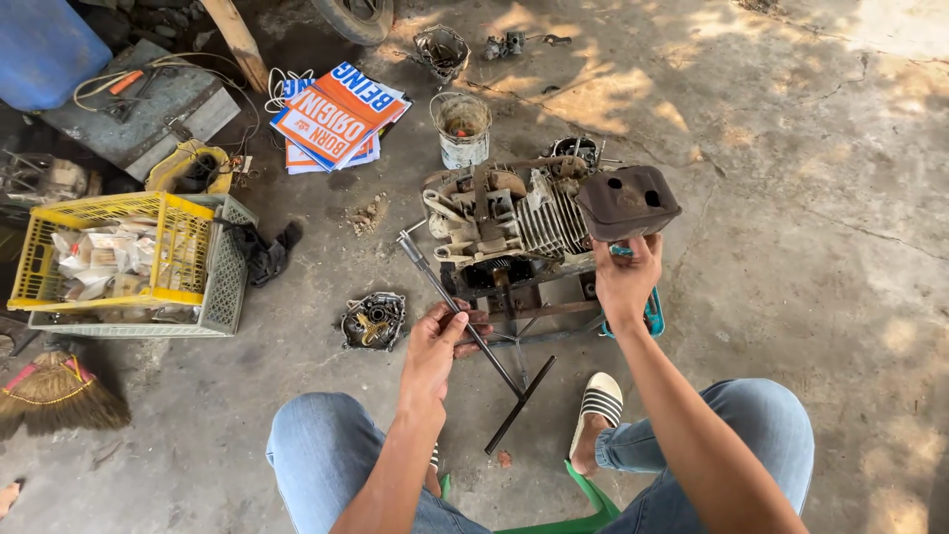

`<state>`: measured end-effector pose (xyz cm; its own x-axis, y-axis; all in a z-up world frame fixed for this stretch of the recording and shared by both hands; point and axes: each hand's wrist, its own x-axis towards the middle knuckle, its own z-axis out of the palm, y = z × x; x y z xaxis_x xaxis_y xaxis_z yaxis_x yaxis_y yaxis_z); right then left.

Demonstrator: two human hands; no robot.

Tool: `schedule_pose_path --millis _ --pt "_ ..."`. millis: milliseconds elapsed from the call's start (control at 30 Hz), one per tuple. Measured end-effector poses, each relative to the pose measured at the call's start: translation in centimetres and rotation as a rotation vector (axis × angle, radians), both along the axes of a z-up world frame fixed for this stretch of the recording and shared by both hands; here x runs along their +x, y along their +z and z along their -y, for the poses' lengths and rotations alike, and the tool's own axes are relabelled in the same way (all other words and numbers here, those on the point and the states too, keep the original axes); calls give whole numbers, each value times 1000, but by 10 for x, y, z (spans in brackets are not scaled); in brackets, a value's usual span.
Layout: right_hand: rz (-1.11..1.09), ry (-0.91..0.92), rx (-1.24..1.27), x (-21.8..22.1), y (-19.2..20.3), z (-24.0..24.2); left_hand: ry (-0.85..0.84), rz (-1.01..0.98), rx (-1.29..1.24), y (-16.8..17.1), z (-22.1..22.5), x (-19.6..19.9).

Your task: Disassembling a motorcycle engine using various hand tools

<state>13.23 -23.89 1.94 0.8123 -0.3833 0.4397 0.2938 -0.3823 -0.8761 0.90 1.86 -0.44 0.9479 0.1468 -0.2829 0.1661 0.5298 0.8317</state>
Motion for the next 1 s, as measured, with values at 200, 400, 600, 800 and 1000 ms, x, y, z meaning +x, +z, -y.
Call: schedule_pose_path --millis 200,400,600,800,1000 --pt "27 78 56 2 -1 3 -7 11 26 1 -6 -1" --pt "19 -2 59 12 -56 23 4 6 15 -2 -5 1" --pt "45 -41 -96 -1 -24 15 -15 -13 21 -2 -4 2" --pt "34 -60 -105 -13 -5 3 -2 -25 21 5 -3 1" --pt "58 -39 -113 -25 39 -11 -8 -24 13 2 -7 -1"
